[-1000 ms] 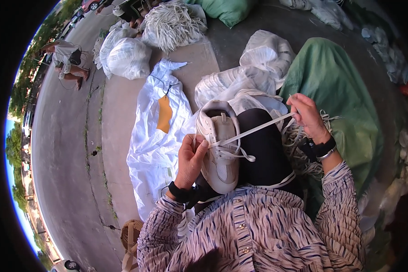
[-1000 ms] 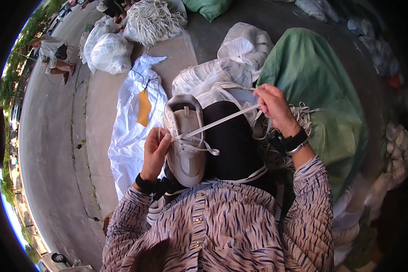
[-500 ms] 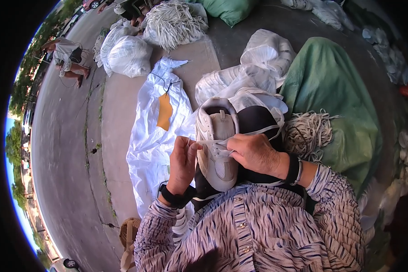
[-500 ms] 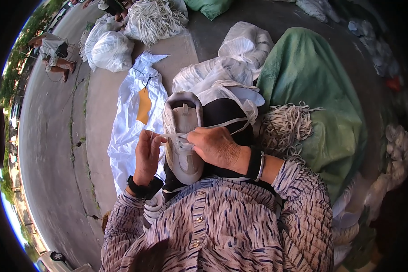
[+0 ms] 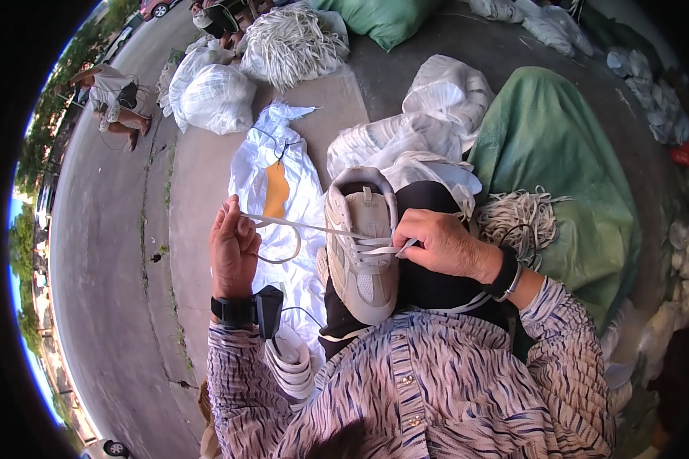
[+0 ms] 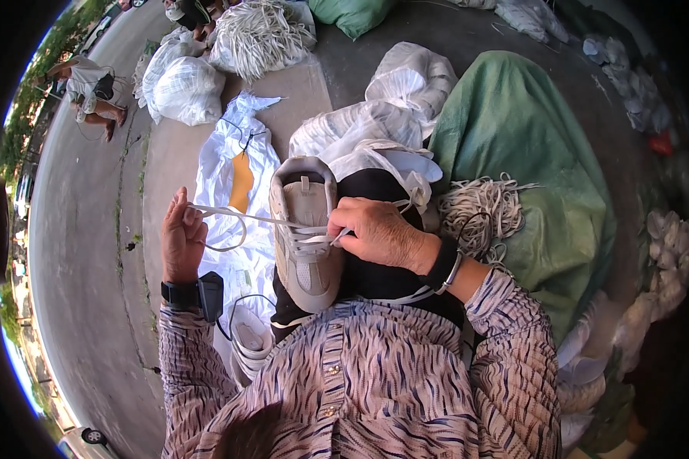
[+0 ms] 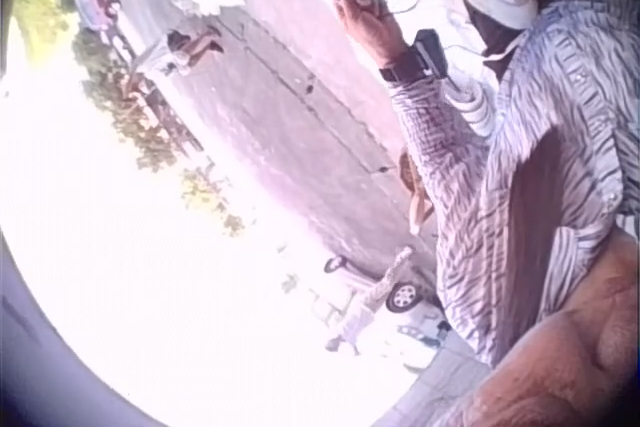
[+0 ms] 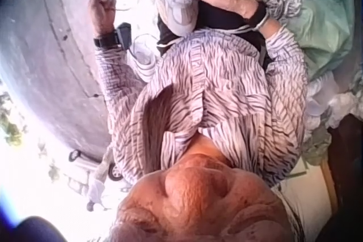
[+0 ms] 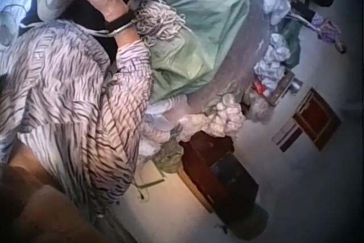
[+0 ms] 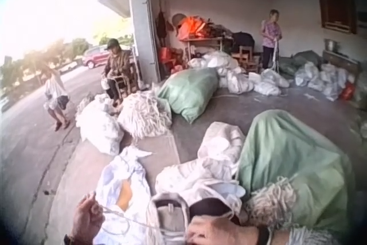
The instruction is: Lacing a white sneaker by hand in a workshop environment.
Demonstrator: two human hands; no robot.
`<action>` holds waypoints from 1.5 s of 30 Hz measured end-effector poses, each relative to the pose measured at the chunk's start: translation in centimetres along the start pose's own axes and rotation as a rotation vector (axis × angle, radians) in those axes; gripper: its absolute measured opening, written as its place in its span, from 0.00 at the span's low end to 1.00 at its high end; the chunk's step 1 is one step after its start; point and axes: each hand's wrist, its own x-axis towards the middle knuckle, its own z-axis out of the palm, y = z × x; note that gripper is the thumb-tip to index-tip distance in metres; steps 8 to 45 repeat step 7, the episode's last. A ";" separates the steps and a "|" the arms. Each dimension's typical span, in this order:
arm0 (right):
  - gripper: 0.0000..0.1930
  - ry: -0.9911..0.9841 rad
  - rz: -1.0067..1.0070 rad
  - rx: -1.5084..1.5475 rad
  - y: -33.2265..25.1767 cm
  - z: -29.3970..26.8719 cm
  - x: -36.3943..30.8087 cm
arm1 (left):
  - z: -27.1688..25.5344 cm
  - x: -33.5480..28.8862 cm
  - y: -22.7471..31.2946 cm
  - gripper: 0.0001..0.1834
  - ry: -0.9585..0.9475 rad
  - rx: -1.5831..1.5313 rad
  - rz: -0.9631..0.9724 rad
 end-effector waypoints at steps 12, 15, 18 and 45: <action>0.05 0.034 0.034 0.235 1.1 0.7 -0.1 | -4.9 -0.1 2.3 0.14 0.186 -0.028 0.114; 0.05 0.034 0.034 0.235 1.1 0.7 -0.1 | -4.9 -0.1 2.3 0.14 0.186 -0.028 0.114; 0.05 0.034 0.034 0.235 1.1 0.7 -0.1 | -4.9 -0.1 2.3 0.14 0.186 -0.028 0.114; 0.05 0.034 0.034 0.235 1.1 0.7 -0.1 | -4.9 -0.1 2.3 0.14 0.186 -0.028 0.114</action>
